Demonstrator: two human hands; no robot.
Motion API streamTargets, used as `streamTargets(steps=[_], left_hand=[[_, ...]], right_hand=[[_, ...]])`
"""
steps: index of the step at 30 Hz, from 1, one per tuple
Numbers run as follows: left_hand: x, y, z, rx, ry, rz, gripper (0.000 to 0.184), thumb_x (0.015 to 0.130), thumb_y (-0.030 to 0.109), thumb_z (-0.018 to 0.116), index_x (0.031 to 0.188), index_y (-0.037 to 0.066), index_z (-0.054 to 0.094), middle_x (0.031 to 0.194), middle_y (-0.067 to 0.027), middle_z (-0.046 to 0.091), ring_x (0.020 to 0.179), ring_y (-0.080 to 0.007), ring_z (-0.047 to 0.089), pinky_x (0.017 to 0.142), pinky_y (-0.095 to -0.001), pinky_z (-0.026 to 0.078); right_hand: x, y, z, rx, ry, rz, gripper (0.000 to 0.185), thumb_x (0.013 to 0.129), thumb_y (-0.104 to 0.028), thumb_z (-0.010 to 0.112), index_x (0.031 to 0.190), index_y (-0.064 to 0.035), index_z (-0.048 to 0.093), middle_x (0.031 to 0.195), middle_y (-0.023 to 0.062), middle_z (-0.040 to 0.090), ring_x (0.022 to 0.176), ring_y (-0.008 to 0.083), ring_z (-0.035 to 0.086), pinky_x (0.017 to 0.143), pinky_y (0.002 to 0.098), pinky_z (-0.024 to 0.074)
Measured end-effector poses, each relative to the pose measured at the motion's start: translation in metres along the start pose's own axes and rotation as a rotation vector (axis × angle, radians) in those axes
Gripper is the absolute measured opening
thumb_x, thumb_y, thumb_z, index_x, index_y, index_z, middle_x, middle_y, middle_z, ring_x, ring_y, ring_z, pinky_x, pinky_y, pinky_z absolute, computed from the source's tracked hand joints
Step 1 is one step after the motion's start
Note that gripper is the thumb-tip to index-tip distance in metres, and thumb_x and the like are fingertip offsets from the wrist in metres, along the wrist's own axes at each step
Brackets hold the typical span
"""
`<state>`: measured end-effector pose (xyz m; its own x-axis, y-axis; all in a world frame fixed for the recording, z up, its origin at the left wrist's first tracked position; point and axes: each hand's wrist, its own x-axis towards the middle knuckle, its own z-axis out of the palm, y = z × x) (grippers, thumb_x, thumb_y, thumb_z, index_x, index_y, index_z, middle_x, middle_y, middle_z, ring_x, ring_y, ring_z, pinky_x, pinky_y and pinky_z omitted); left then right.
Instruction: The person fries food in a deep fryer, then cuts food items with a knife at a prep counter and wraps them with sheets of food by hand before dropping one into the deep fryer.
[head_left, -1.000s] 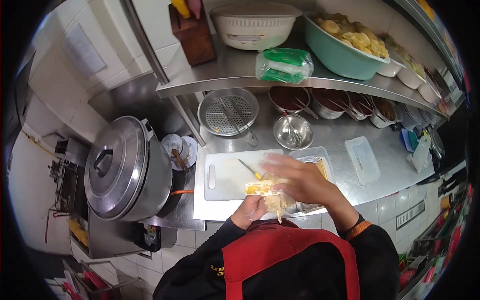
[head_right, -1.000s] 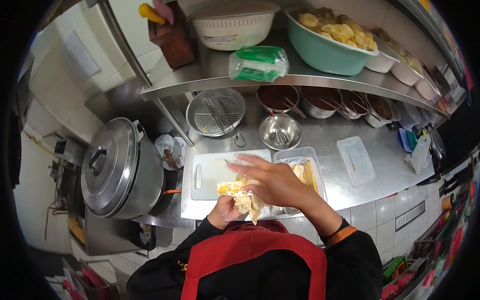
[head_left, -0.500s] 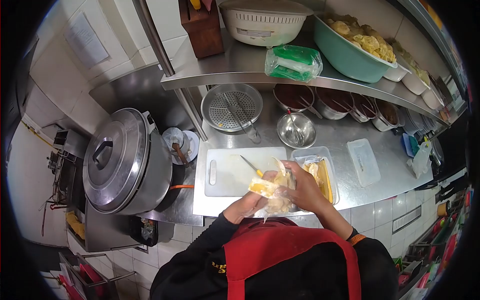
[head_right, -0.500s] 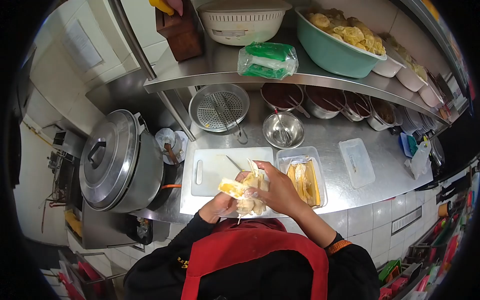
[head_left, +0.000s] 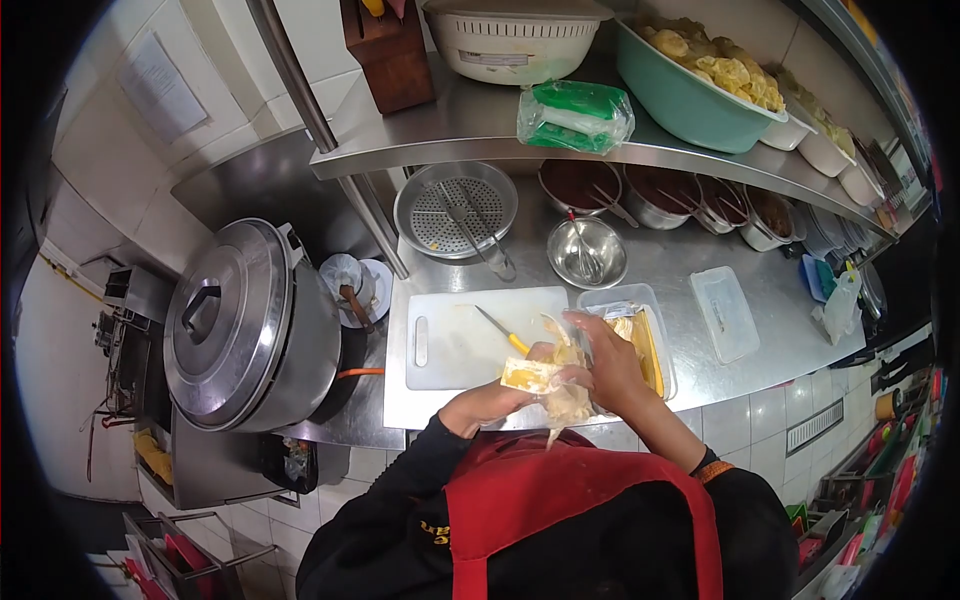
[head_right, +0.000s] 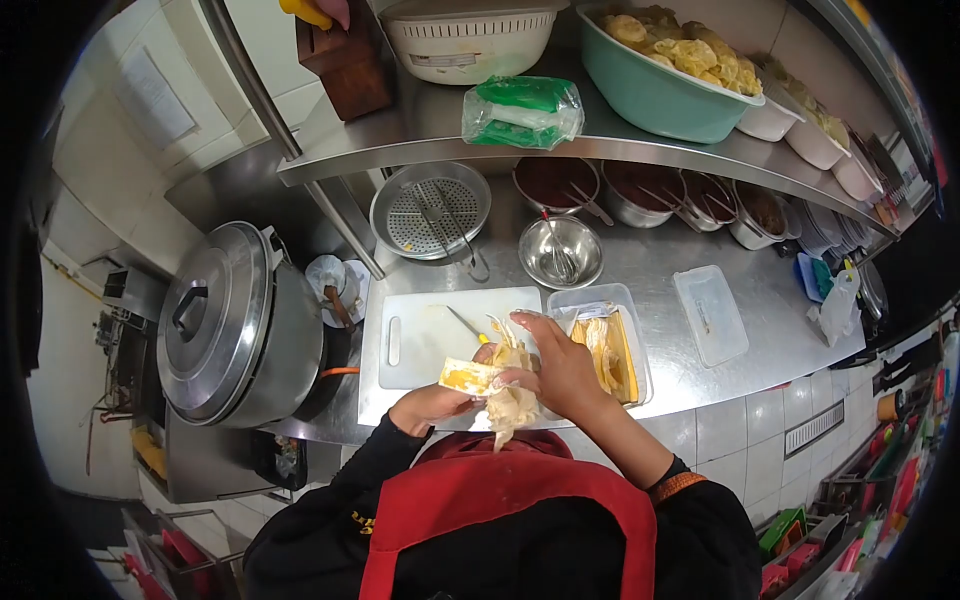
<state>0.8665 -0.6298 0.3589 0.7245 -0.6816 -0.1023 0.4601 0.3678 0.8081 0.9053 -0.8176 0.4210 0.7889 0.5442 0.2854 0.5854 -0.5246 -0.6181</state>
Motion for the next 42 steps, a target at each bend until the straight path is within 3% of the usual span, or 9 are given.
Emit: streamTargets(steps=[7, 10, 14, 19, 22, 28, 31, 37, 42], left_hand=[[0.007, 0.003, 0.010, -0.659, -0.104, 0.091, 0.047, 0.091, 0.018, 0.045, 0.132, 0.007, 0.024, 0.126, -0.0097, 0.039, 0.117, -0.0210, 0.042, 0.096, -0.0361, 0.036], [0.007, 0.006, 0.027, -0.220, 0.313, 0.133, 0.046, 0.091, 0.018, 0.045, 0.131, 0.007, 0.026, 0.128, -0.0098, 0.036, 0.117, -0.0212, 0.040, 0.097, -0.0365, 0.034], [0.006, 0.011, 0.043, 0.206, 0.370, 0.211, 0.050, 0.093, 0.020, 0.040, 0.137, 0.007, 0.020, 0.133, -0.0098, 0.031, 0.122, -0.0182, 0.033, 0.096, -0.0314, 0.033], [0.020, 0.000, 0.032, -0.097, 0.506, 0.334, 0.042, 0.096, 0.024, 0.034, 0.130, 0.000, 0.035, 0.116, -0.0109, 0.050, 0.105, -0.0154, 0.048, 0.091, -0.0266, 0.036], [0.018, 0.000, 0.026, -0.167, 0.544, 0.367, 0.041, 0.096, 0.022, 0.034, 0.130, -0.001, 0.035, 0.117, -0.0117, 0.050, 0.106, -0.0163, 0.050, 0.090, -0.0277, 0.040], [0.011, 0.014, 0.023, -0.183, 0.637, 0.383, 0.039, 0.096, 0.019, 0.032, 0.128, -0.004, 0.036, 0.119, -0.0136, 0.049, 0.107, -0.0198, 0.051, 0.090, -0.0319, 0.042], [0.004, 0.011, 0.014, -0.415, 0.551, 0.327, 0.039, 0.091, 0.015, 0.038, 0.125, -0.004, 0.036, 0.118, -0.0161, 0.049, 0.106, -0.0238, 0.052, 0.090, -0.0349, 0.043], [-0.001, 0.007, 0.003, -0.543, 0.405, 0.188, 0.036, 0.086, 0.010, 0.041, 0.117, -0.007, 0.041, 0.111, -0.0186, 0.053, 0.101, -0.0267, 0.056, 0.085, -0.0379, 0.048], [-0.006, 0.017, 0.015, -0.407, 0.444, 0.152, 0.036, 0.086, 0.007, 0.039, 0.118, -0.009, 0.038, 0.111, -0.0210, 0.051, 0.096, -0.0266, 0.058, 0.080, -0.0350, 0.052]], right_hand=[[0.008, 0.015, 0.006, 0.093, 0.019, 0.103, 0.053, 0.072, -0.025, 0.069, 0.113, -0.0049, 0.042, 0.106, 0.0167, 0.057, 0.096, 0.0352, 0.056, 0.078, 0.0381, 0.0454], [0.002, 0.023, 0.023, 0.104, 0.066, 0.167, 0.050, 0.073, -0.024, 0.068, 0.111, -0.0038, 0.043, 0.104, 0.0180, 0.058, 0.095, 0.0354, 0.056, 0.078, 0.0387, 0.0455], [-0.002, 0.021, 0.029, 0.049, 0.095, 0.234, 0.055, 0.071, -0.028, 0.070, 0.112, -0.0033, 0.042, 0.104, 0.0188, 0.057, 0.095, 0.0352, 0.056, 0.078, 0.0383, 0.0456], [0.001, 0.008, 0.030, -0.047, 0.203, 0.128, 0.063, 0.067, -0.031, 0.073, 0.115, -0.0034, 0.042, 0.103, 0.0179, 0.057, 0.093, 0.0357, 0.056, 0.074, 0.0389, 0.0462], [0.002, 0.022, 0.031, 0.029, 0.250, 0.095, 0.059, 0.068, -0.026, 0.073, 0.114, -0.0027, 0.043, 0.097, 0.0143, 0.059, 0.085, 0.0278, 0.060, 0.071, 0.0333, 0.0475], [-0.012, 0.041, 0.021, 0.841, -0.145, 0.418, 0.024, 0.076, -0.011, 0.065, 0.097, -0.0018, 0.055, 0.077, 0.0055, 0.060, 0.068, 0.0074, 0.053, 0.061, 0.0224, 0.0434], [-0.012, 0.025, 0.012, 0.531, 0.045, 0.212, 0.013, 0.077, -0.005, 0.061, 0.090, -0.0044, 0.061, 0.071, 0.0052, 0.058, 0.062, 0.0113, 0.053, 0.056, 0.0250, 0.0427], [-0.017, 0.022, -0.005, 0.000, 0.111, -0.439, 0.032, 0.067, 0.005, 0.057, 0.094, -0.0098, 0.064, 0.073, 0.0047, 0.054, 0.066, 0.0202, 0.051, 0.061, 0.0307, 0.0421], [-0.019, 0.022, -0.015, -0.163, 0.038, -0.541, 0.037, 0.064, 0.004, 0.058, 0.097, -0.0113, 0.063, 0.080, 0.0036, 0.053, 0.071, 0.0206, 0.051, 0.064, 0.0316, 0.0415]])
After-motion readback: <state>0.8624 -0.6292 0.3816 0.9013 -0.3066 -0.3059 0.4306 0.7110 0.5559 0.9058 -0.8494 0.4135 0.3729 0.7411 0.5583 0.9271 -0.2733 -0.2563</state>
